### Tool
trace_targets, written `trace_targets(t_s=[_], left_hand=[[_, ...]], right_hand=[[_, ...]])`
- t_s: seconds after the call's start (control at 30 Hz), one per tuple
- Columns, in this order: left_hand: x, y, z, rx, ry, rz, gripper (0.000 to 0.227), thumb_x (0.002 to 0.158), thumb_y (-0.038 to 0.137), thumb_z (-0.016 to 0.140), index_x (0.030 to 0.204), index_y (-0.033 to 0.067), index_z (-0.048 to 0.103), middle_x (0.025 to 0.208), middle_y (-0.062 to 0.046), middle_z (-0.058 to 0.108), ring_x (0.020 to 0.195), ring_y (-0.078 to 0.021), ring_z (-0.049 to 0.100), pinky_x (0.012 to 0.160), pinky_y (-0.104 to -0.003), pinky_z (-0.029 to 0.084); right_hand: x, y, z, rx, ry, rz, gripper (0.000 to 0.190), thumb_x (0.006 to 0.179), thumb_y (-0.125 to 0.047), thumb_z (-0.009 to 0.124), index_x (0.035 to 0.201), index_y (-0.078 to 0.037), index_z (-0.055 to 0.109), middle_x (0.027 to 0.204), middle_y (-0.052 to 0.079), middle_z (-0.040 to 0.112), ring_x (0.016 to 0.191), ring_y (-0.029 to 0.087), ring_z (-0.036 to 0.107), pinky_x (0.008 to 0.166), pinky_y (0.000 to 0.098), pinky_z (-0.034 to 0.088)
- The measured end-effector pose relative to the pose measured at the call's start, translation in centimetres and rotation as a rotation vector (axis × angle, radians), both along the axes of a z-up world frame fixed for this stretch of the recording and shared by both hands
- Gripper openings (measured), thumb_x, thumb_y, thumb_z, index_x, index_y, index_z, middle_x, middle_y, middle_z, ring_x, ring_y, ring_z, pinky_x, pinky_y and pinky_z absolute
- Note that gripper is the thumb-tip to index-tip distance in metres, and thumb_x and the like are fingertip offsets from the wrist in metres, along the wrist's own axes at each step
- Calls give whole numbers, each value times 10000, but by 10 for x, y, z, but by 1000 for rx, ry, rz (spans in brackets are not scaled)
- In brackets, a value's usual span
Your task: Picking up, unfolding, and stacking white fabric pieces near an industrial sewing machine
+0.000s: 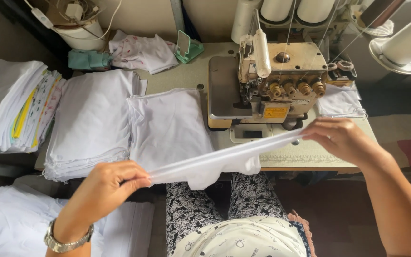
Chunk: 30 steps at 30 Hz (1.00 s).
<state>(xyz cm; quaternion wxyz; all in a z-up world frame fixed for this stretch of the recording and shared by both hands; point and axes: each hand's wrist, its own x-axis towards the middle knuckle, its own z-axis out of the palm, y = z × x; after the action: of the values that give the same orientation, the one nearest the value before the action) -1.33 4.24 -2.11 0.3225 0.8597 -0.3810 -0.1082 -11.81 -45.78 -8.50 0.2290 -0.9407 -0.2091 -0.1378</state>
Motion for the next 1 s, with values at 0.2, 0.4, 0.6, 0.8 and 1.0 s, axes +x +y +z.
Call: trace_targets(t_s=[0.2, 0.4, 0.6, 0.8, 1.0], left_hand=[[-31, 18, -10, 41, 85, 8, 179, 855, 273, 682, 754, 141, 750, 743, 69, 754, 684, -63, 717, 686, -216, 514], [-56, 22, 31, -413, -62, 6, 183, 743, 182, 794, 778, 123, 625, 737, -22, 681, 636, -119, 656, 597, -222, 532], [15, -9, 19, -669, -212, 494, 181, 909, -67, 630, 1075, -47, 559, 983, -191, 591, 789, -246, 715, 705, -290, 649], [85, -36, -40, -652, -246, 459, 545, 878, -104, 613, 1341, -219, 350, 1295, -529, 360, 1070, -639, 501, 876, -603, 512], [111, -42, -234, 581, -107, 356, 549, 919, 568, 555, 1414, 342, 476, 1530, -71, 406, 1447, -320, 316, 1142, -554, 279]], right_hand=[[-10, 15, -17, 71, 77, 36, 149, 835, -145, 672, 959, -85, 729, 872, 27, 725, 753, 168, 732, 666, 283, 594], [-4, 89, 13, 821, 114, 346, 143, 930, -115, 577, 982, -25, 675, 869, 136, 701, 539, 110, 768, 482, 142, 677], [68, 177, 17, 849, -163, 27, 72, 953, -46, 637, 931, -19, 573, 809, 118, 666, 760, 220, 773, 501, 149, 526], [177, 216, -32, 804, -148, -42, 519, 811, 186, 583, 1300, 18, 539, 1389, 294, 440, 1065, 526, 578, 902, 526, 551], [190, 247, -73, 635, -106, 34, 376, 788, 114, 669, 1140, -20, 681, 1298, 311, 510, 1020, 519, 608, 839, 485, 590]])
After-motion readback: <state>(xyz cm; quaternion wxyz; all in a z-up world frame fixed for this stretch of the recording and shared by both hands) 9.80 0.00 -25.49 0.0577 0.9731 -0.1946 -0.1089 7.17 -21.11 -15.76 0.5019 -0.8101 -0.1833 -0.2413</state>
